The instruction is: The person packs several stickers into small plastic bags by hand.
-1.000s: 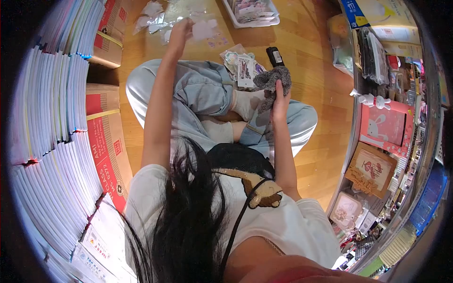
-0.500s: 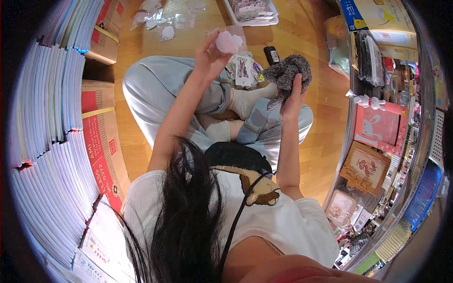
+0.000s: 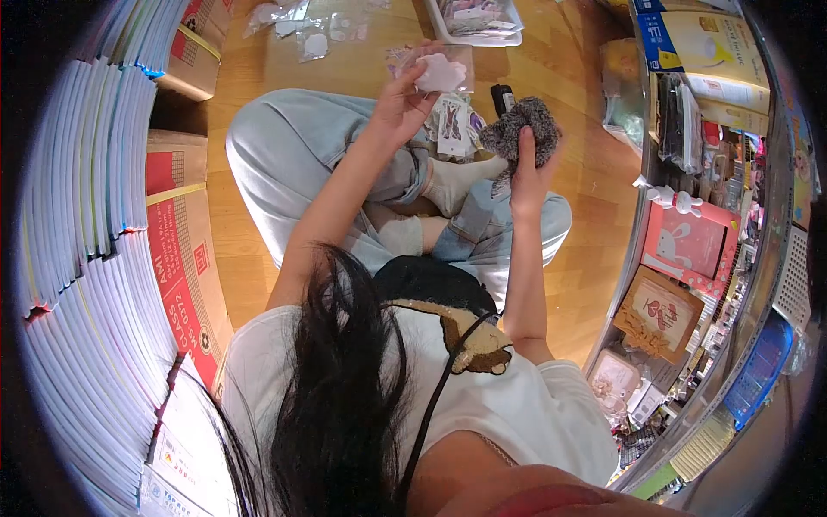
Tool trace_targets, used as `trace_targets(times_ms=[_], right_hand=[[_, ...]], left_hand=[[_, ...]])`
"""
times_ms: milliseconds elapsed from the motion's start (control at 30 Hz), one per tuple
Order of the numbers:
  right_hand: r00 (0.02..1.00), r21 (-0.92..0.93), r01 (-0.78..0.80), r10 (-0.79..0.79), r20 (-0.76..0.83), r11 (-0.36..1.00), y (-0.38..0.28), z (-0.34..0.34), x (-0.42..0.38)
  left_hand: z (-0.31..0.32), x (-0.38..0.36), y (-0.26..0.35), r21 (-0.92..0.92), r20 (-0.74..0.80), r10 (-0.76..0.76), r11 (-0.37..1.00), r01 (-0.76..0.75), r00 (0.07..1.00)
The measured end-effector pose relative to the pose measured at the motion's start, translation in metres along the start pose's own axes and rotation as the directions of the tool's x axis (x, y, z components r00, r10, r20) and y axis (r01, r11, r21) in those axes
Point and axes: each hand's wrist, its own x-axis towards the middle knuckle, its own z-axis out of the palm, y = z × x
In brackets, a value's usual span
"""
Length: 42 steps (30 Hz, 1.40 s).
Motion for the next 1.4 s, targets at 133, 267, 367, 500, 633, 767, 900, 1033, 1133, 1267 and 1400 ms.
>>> trace_targets(times_ms=[133, 267, 367, 500, 633, 767, 900, 1033, 1133, 1267, 1400], right_hand=[[0.999, -0.068, 0.039, -0.040, -0.010, 0.997, -0.002, 0.004, 0.002], [0.999, -0.063, 0.032, -0.033, -0.008, 0.998, -0.003, 0.007, 0.002], [1.000, -0.047, 0.014, -0.014, -0.006, 0.999, -0.002, 0.006, 0.002], [1.000, -0.054, -0.029, 0.029, -0.007, 0.998, -0.002, 0.003, 0.000], [0.999, -0.100, -0.038, 0.037, -0.014, 0.994, -0.002, 0.002, -0.002], [1.000, -0.080, -0.025, 0.024, -0.019, 0.996, 0.002, 0.002, -0.001], [1.000, -0.051, -0.026, 0.026, -0.008, 0.998, -0.001, 0.003, -0.001], [1.000, -0.068, -0.014, 0.014, -0.002, 0.998, 0.005, 0.003, -0.001], [1.000, -0.058, -0.017, 0.018, 0.007, 0.998, 0.005, 0.003, -0.002], [1.000, -0.074, -0.023, 0.025, 0.018, 0.997, 0.006, 0.002, -0.003], [0.999, -0.114, -0.004, 0.008, 0.034, 0.994, 0.008, 0.002, -0.003]], left_hand=[[-0.007, 0.005, -0.004, -0.027, -0.011, -0.026, 0.999, 0.026, 1.000], [-0.005, 0.003, -0.003, -0.142, -0.073, -0.043, 0.989, 0.033, 0.996], [-0.007, 0.004, -0.002, -0.108, 0.028, -0.067, 0.992, 0.070, 0.997], [-0.004, 0.002, -0.005, -0.015, -0.036, -0.026, 1.000, 0.025, 0.999], [-0.002, 0.001, -0.004, 0.027, -0.032, -0.010, 1.000, 0.011, 0.999], [0.003, -0.001, -0.004, 0.026, -0.052, 0.028, 0.999, -0.027, 0.998], [-0.009, 0.006, -0.006, -0.034, 0.029, -0.054, 0.998, 0.055, 0.998], [-0.006, 0.004, -0.006, 0.011, 0.023, 0.004, 1.000, -0.005, 1.000], [-0.008, 0.004, -0.007, 0.028, -0.002, 0.000, 1.000, 0.000, 1.000], [-0.004, 0.003, -0.008, 0.011, -0.031, -0.033, 0.999, 0.033, 0.999], [0.003, -0.001, -0.008, 0.098, -0.006, -0.015, 0.995, 0.015, 1.000]])
